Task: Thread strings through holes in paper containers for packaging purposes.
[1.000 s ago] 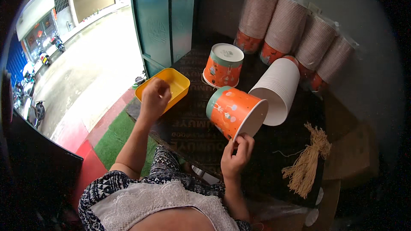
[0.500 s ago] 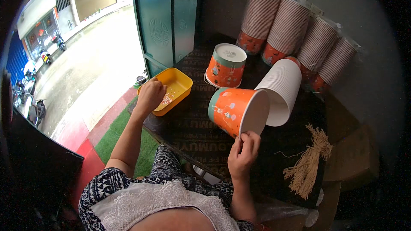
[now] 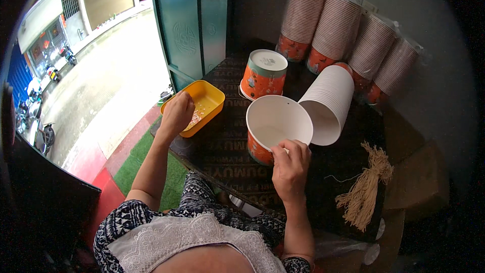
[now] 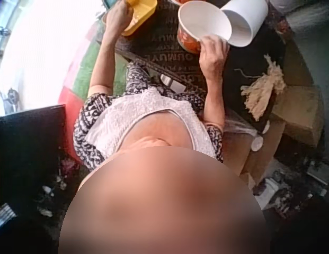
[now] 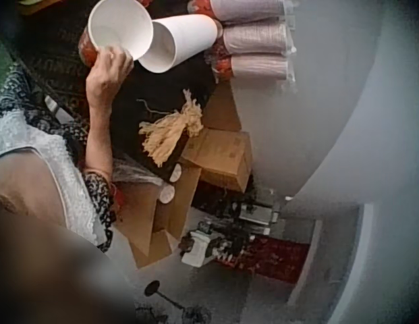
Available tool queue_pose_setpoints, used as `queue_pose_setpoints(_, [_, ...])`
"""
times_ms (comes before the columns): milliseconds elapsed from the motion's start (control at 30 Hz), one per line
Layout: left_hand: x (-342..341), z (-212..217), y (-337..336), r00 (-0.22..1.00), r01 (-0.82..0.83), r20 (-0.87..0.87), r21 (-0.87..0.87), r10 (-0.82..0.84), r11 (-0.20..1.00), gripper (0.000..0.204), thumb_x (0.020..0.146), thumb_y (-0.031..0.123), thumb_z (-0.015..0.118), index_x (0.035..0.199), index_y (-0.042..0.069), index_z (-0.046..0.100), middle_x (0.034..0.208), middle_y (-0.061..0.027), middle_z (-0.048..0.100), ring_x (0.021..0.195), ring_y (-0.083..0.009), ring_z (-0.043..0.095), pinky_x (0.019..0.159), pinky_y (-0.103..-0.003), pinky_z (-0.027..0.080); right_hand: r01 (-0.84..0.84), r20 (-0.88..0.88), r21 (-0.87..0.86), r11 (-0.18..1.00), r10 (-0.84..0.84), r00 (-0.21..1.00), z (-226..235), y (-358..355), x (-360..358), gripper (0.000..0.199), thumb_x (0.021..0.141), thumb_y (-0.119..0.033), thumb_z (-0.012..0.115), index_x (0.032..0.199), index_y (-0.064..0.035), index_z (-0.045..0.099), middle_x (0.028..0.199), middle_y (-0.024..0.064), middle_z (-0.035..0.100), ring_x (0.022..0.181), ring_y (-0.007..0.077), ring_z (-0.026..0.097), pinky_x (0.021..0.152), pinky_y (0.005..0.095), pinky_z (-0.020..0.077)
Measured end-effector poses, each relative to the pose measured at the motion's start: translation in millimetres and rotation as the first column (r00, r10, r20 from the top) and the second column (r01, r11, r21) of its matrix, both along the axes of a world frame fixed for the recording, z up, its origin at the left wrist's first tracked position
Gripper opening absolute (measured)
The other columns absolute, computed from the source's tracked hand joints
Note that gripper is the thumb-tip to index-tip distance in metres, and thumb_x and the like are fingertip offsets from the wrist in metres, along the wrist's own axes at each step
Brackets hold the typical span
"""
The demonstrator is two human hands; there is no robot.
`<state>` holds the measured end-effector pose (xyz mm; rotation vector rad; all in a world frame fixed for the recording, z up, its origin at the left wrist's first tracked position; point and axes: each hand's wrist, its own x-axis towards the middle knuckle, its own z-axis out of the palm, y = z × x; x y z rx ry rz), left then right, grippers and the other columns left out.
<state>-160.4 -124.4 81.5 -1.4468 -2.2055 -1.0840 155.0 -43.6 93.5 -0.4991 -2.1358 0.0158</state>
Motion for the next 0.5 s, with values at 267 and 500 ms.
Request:
queue_pose_setpoints(267, [8.6, 0.4, -3.1, 1.0, -0.025, 0.004, -0.058, 0.025, 0.998, 0.016, 0.087, 0.014, 0.054, 0.089, -0.002, 0.056, 0.084, -0.0211, 0.057, 0.08, -0.0398, 0.059, 0.071, -0.047, 0.047, 0.112, -0.155, -0.027, 0.993, -0.115, 0.981, 2.4, -9.3, 31.5, 0.025, 0.078, 0.004, 0.062, 0.102, 0.0003, 0.063, 0.111, 0.0142, 0.056, 0.107, 0.0321, 0.05, 0.091, 0.0428, 0.0396])
queue_pose_setpoints(500, [12.8, -6.0, 2.6, 0.995, 0.029, 0.077, 0.341, -0.059, 0.94, 0.036, 0.086, -0.002, 0.058, 0.12, 0.001, 0.047, 0.11, -0.0131, 0.055, 0.093, -0.0197, 0.061, 0.076, -0.03, 0.052, 0.381, -0.431, -0.125, 0.916, -0.396, 0.811, -13.3, 12.4, 110.9, 0.023, 0.089, 0.001, 0.054, 0.112, 0.0054, 0.057, 0.114, 0.0169, 0.056, 0.105, 0.0294, 0.054, 0.089, 0.0384, 0.0454])
